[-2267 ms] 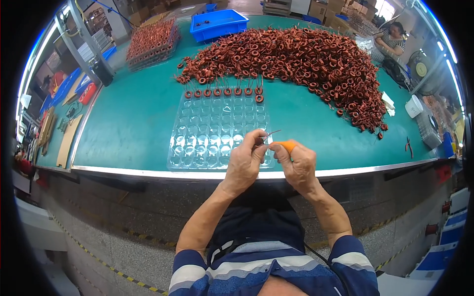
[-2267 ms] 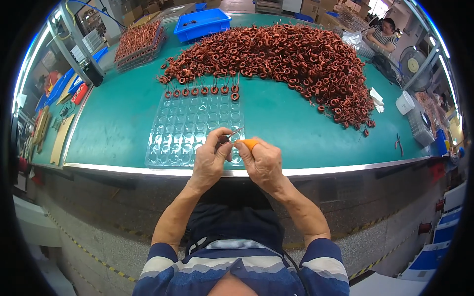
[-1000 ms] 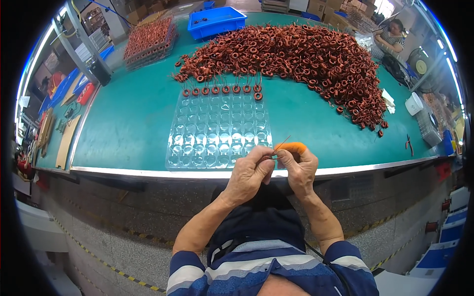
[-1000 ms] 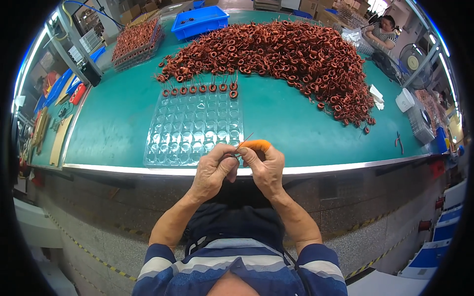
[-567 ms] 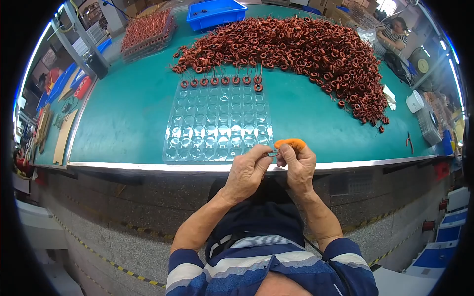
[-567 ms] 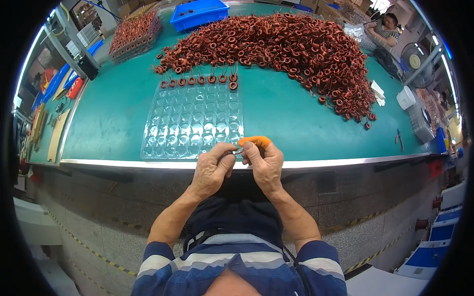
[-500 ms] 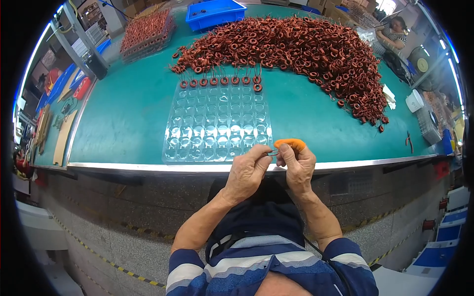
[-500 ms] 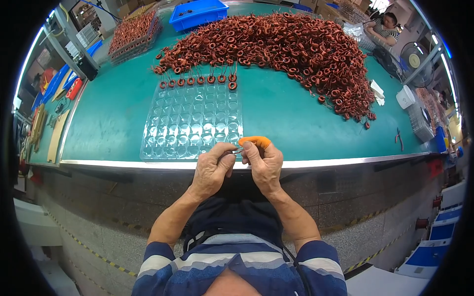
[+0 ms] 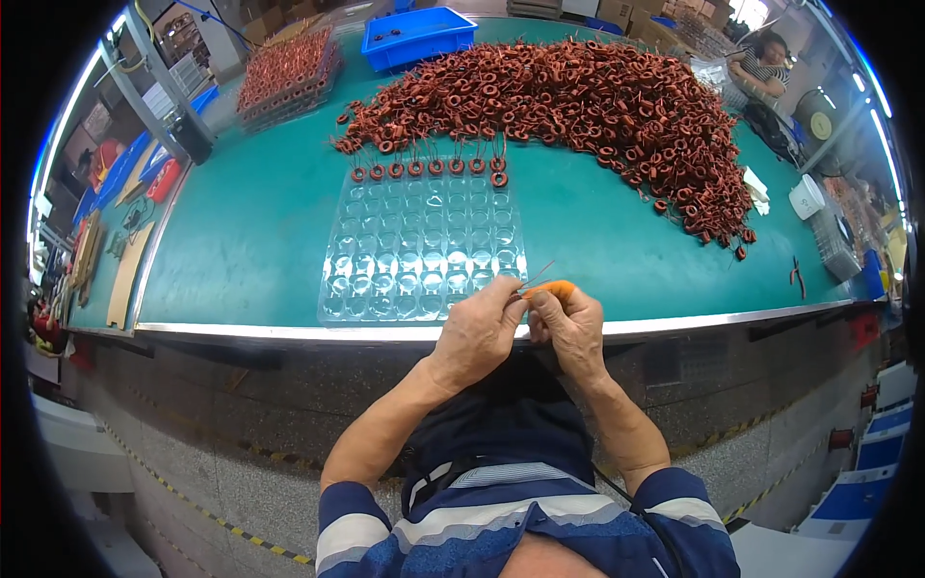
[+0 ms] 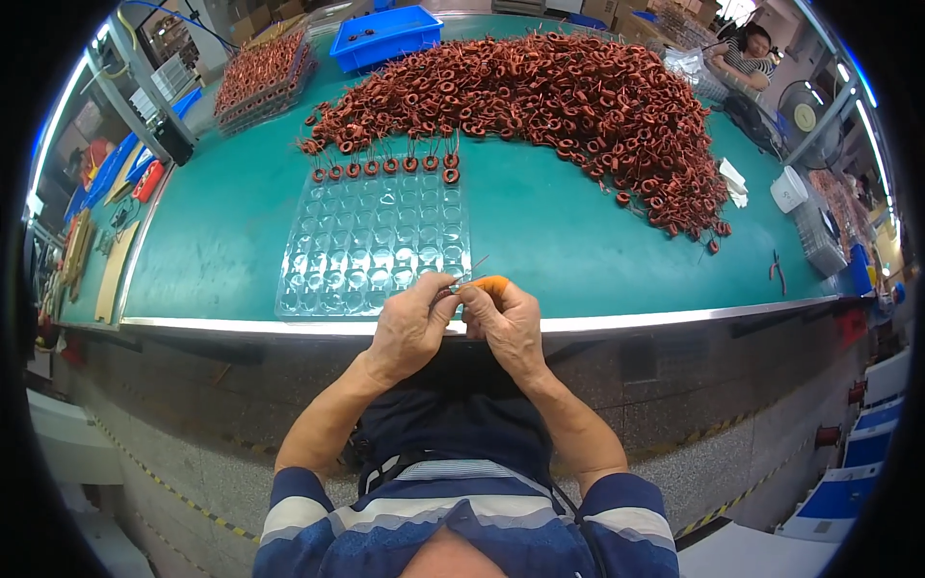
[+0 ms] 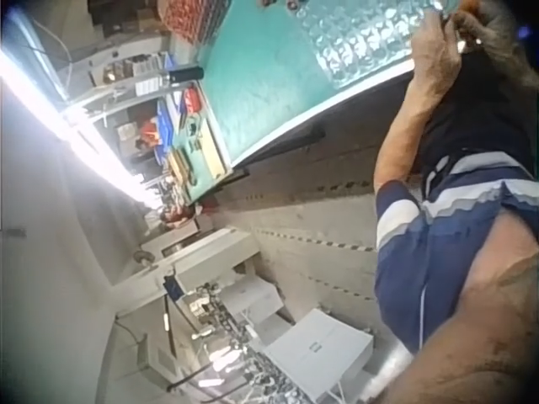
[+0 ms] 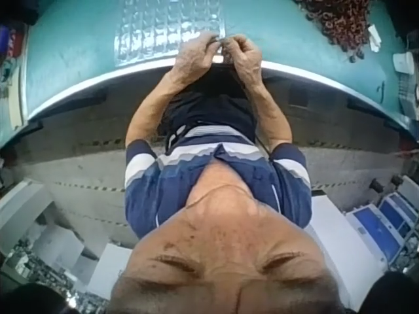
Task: Sorting and placing copper toroidal inductors into a plastic tray for inspection or packaging.
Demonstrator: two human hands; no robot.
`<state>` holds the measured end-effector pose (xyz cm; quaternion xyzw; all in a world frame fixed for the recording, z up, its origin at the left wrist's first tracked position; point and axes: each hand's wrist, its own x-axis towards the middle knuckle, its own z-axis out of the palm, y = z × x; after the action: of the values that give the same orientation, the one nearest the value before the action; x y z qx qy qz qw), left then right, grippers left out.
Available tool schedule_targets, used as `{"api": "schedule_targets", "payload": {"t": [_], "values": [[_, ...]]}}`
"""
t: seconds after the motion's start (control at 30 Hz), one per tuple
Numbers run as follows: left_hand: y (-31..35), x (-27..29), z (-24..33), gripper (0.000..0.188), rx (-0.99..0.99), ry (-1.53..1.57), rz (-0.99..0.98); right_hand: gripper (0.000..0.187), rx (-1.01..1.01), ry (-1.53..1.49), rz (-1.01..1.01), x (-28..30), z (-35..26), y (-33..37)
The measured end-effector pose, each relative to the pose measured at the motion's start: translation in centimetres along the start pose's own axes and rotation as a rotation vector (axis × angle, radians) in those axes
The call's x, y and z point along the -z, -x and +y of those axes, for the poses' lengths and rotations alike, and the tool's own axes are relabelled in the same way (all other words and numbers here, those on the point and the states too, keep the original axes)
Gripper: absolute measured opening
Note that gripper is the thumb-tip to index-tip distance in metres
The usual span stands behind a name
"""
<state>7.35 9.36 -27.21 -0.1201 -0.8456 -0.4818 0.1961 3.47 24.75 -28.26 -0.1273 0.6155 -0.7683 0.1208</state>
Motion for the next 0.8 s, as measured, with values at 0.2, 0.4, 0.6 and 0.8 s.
{"api": "schedule_targets", "payload": {"t": [0.2, 0.4, 0.6, 0.8], "values": [[-0.5, 1.7, -0.4, 0.03, -0.05, 0.095, -0.188, 0.024, -0.113, -0.083, -0.089, 0.7, -1.1, -0.6], [-2.2, 5.0, 1.3, 0.031, -0.023, -0.045, -0.545, 0.023, -0.233, -0.143, -0.209, 1.3, -1.3, -1.0], [-1.7, 3.5, 0.6, 0.031, 0.078, -0.069, -0.403, 0.019, 0.025, 0.232, -0.055, 0.3, -1.9, 0.1], [0.6, 1.1, -0.5, 0.03, 0.271, 0.769, -0.189, 0.016, 0.049, 0.127, 0.015, 0.0, -2.4, 0.3]]}}
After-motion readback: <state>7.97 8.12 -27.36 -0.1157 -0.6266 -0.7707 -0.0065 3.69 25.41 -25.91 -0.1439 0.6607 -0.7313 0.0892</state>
